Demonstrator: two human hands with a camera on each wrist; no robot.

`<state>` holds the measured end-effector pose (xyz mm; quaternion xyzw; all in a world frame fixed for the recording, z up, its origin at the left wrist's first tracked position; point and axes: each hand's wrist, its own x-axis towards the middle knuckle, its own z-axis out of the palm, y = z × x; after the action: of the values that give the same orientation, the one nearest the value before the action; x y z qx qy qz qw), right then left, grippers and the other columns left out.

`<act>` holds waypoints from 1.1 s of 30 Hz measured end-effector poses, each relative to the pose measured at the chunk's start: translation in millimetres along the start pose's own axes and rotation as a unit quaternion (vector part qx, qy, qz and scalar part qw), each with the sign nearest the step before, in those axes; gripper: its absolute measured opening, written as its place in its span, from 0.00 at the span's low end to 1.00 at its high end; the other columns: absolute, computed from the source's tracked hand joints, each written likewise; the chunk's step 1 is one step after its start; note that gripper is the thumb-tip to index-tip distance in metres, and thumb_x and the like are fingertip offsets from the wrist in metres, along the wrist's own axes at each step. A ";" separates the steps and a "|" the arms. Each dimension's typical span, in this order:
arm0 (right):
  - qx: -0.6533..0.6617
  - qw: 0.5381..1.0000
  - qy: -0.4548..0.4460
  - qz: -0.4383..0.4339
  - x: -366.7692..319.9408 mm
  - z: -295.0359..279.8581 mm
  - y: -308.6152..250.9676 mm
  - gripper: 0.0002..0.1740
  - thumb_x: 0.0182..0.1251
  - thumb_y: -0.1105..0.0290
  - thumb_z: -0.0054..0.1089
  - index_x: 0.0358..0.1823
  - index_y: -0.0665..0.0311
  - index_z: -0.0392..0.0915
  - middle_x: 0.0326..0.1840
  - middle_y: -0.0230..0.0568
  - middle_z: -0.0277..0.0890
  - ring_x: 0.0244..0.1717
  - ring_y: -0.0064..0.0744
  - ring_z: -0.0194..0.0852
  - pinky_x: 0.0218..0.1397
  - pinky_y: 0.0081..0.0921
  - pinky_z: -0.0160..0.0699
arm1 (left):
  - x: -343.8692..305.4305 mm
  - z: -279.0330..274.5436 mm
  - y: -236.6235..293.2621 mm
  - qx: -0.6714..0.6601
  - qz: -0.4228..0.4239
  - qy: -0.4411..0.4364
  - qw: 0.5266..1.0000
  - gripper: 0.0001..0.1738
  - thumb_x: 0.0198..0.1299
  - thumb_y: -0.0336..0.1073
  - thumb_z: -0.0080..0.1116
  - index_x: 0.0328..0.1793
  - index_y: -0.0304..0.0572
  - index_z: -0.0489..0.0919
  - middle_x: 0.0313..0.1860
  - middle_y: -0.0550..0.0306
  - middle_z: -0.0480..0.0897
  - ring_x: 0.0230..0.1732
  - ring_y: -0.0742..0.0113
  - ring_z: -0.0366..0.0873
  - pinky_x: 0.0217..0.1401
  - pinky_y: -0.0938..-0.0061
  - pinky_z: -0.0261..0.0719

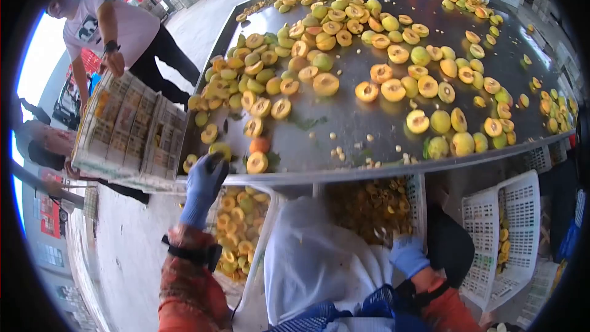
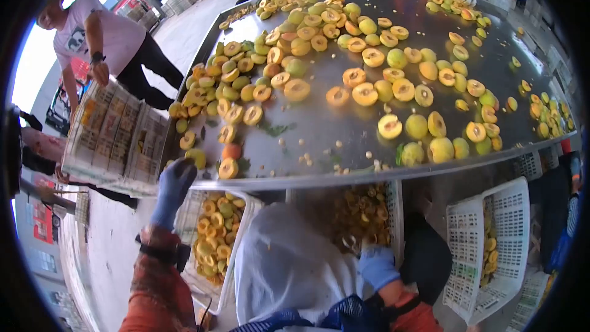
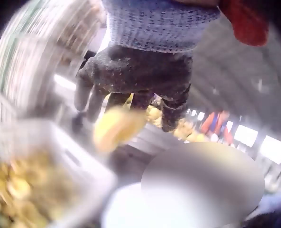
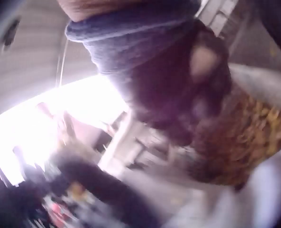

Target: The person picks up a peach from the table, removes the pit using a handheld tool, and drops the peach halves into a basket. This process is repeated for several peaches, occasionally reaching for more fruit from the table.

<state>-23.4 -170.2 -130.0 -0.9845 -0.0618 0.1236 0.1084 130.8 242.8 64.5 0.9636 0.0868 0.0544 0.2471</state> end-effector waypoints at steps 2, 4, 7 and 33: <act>0.082 0.996 -0.032 0.033 7.2 -24.5 -8.4 0.26 0.48 0.44 0.52 0.29 0.63 0.76 0.24 0.49 0.75 0.25 0.46 0.74 0.29 0.39 0.70 | 71.4 36.9 32.6 -0.025 0.016 -0.044 0.999 0.22 0.46 0.40 0.57 0.51 0.46 0.74 0.48 0.46 0.75 0.53 0.57 0.70 0.53 0.68 0.68; 0.114 0.992 -0.041 0.036 10.6 -27.7 -7.3 0.26 0.48 0.43 0.51 0.29 0.62 0.76 0.22 0.49 0.74 0.25 0.47 0.74 0.30 0.40 0.70 | 137.1 96.0 31.4 0.139 0.154 0.004 0.978 0.28 0.46 0.36 0.54 0.58 0.47 0.67 0.56 0.45 0.69 0.54 0.53 0.69 0.54 0.66 0.68; 0.156 0.975 -0.142 0.072 14.4 -42.3 -10.1 0.27 0.48 0.42 0.51 0.30 0.62 0.75 0.21 0.50 0.74 0.25 0.48 0.74 0.31 0.40 0.70 | 172.2 140.2 65.4 0.275 0.101 -0.090 0.952 0.36 0.44 0.37 0.55 0.64 0.52 0.58 0.56 0.46 0.66 0.52 0.47 0.70 0.52 0.58 0.68; 0.395 0.905 0.128 -0.091 -34.7 -102.6 -112.1 0.19 0.47 0.65 0.63 0.39 0.66 0.70 0.24 0.44 0.72 0.22 0.39 0.73 0.28 0.31 0.72 | -128.1 64.5 34.8 -0.851 -0.038 -0.220 0.476 0.24 0.59 0.47 0.44 0.59 0.45 0.64 0.51 0.53 0.73 0.30 0.68 0.74 0.23 0.78 0.68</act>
<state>-41.1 -87.0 0.8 -0.8583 -0.0826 0.0008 0.5065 19.8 157.8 17.3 0.2569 -0.0225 -0.1217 0.9585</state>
